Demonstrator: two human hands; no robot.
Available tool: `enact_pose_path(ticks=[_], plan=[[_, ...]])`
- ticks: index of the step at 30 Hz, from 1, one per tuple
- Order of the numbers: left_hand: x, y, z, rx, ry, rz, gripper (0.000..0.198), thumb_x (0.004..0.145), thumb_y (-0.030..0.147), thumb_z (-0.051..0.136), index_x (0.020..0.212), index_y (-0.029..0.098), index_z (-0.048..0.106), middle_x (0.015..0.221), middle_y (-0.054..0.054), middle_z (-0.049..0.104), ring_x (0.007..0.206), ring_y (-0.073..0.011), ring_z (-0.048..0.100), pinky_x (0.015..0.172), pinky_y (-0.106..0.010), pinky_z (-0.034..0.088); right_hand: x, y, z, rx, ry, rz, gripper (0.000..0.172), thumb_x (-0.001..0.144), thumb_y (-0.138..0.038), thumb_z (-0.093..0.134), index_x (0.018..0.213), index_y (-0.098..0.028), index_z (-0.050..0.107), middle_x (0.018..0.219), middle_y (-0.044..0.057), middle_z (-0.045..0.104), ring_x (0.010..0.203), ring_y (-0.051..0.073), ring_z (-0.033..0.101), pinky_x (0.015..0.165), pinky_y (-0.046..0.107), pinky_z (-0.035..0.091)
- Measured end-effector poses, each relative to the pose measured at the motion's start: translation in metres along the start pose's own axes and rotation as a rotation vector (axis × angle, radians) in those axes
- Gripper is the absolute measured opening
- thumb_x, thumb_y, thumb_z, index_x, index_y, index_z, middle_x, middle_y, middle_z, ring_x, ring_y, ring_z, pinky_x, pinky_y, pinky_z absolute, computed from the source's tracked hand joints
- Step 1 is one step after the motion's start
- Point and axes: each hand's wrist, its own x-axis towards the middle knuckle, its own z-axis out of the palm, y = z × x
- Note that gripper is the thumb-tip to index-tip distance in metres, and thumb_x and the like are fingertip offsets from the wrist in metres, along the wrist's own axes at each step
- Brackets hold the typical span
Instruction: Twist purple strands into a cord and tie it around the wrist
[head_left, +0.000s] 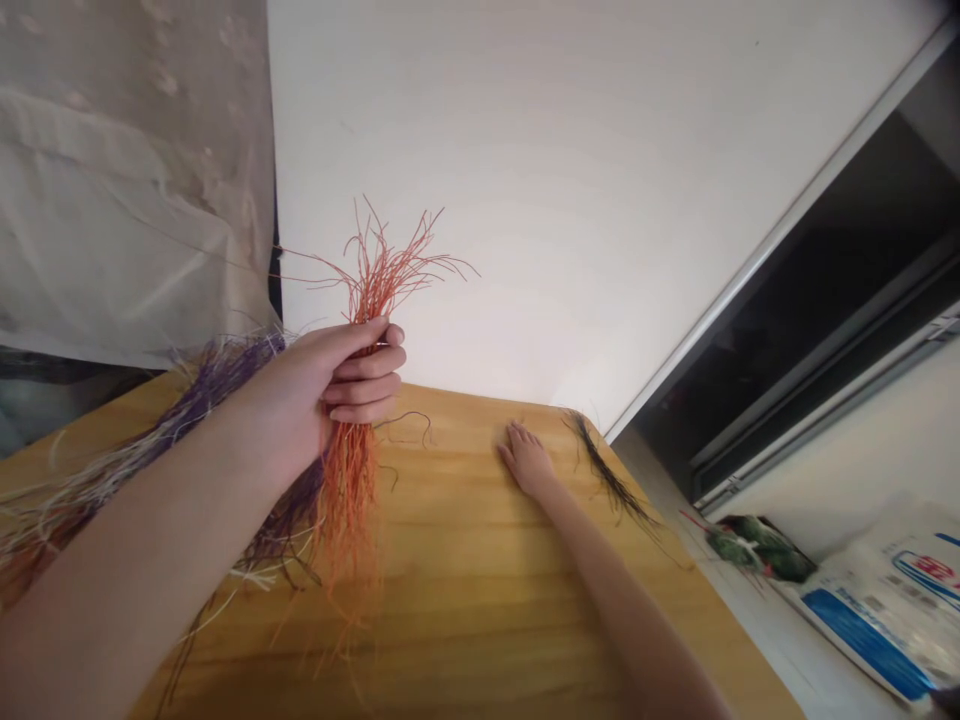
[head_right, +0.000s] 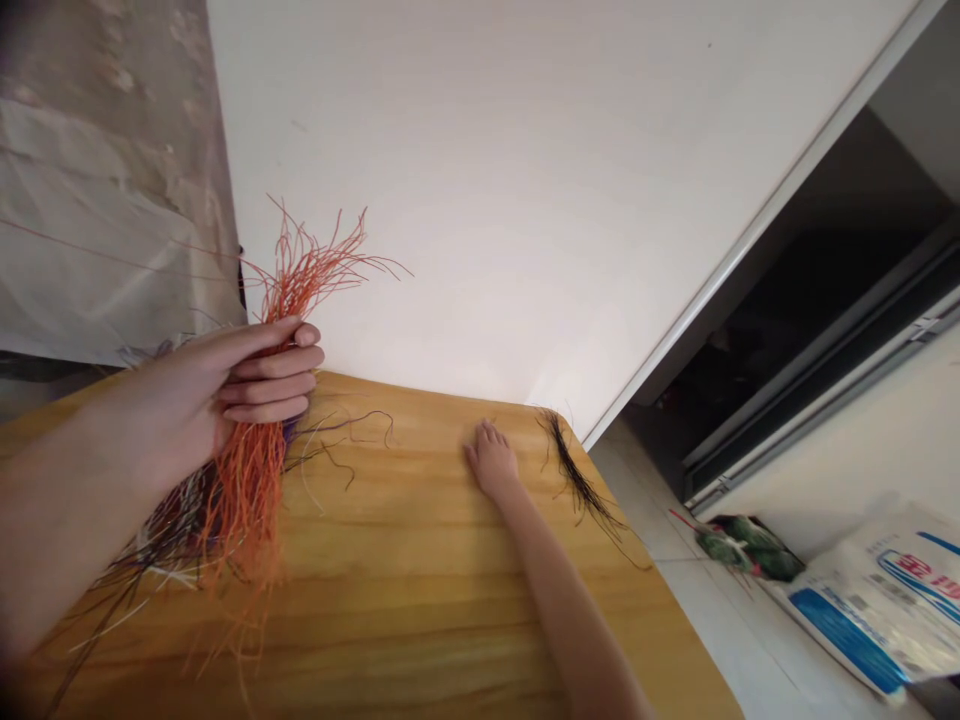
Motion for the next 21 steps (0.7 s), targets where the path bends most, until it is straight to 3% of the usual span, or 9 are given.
enact_pose_path(ticks=[5,9,12,17,21], plan=[[0.004,-0.016,0.008,-0.046,0.168,-0.050,0.033,0.095,0.015,0.039,0.065,0.013,0.053,0.051,0.010,0.016,0.033,-0.0023,0.012,0.029,-0.012,0.017,0.004,-0.002,-0.019,0.083,0.111,-0.004,0.032,0.094,-0.030,0.058,0.123,-0.017,0.056,0.128,0.010,0.057,0.110,0.025,0.059,0.092,0.047,0.051],[0.013,-0.062,0.016,-0.049,0.256,-0.144,0.033,0.098,0.015,0.041,0.066,0.014,0.046,0.050,0.011,0.023,0.033,-0.0014,0.015,0.030,-0.013,0.015,-0.001,-0.020,-0.048,0.183,0.206,-0.089,0.032,0.096,-0.030,0.055,0.125,-0.018,0.055,0.125,0.010,0.059,0.106,0.023,0.062,0.089,0.044,0.053],[0.035,-0.101,0.025,-0.016,0.283,-0.251,0.031,0.097,0.024,0.051,0.068,0.013,0.046,0.051,0.011,0.027,0.035,-0.0015,0.019,0.031,-0.013,0.018,-0.007,-0.016,-0.057,0.183,0.261,-0.102,0.030,0.095,-0.030,0.055,0.123,-0.017,0.056,0.122,0.009,0.061,0.106,0.023,0.062,0.090,0.045,0.052],[0.099,-0.152,0.035,0.105,0.380,-0.295,0.020,0.096,0.030,0.054,0.092,0.011,0.058,0.069,0.004,0.052,0.046,-0.0039,0.043,0.040,-0.015,0.037,-0.026,0.019,-0.026,0.063,0.211,-0.085,0.025,0.094,-0.029,0.058,0.115,-0.016,0.060,0.119,0.009,0.062,0.104,0.022,0.062,0.090,0.045,0.052],[0.126,-0.196,0.021,0.278,0.512,-0.364,0.021,0.095,0.031,0.056,0.104,0.012,0.059,0.087,-0.003,0.061,0.064,-0.0098,0.058,0.054,-0.022,0.051,-0.037,0.033,0.002,-0.004,0.188,-0.098,0.029,0.094,-0.028,0.058,0.120,-0.017,0.058,0.126,0.010,0.058,0.110,0.024,0.060,0.092,0.047,0.051]])
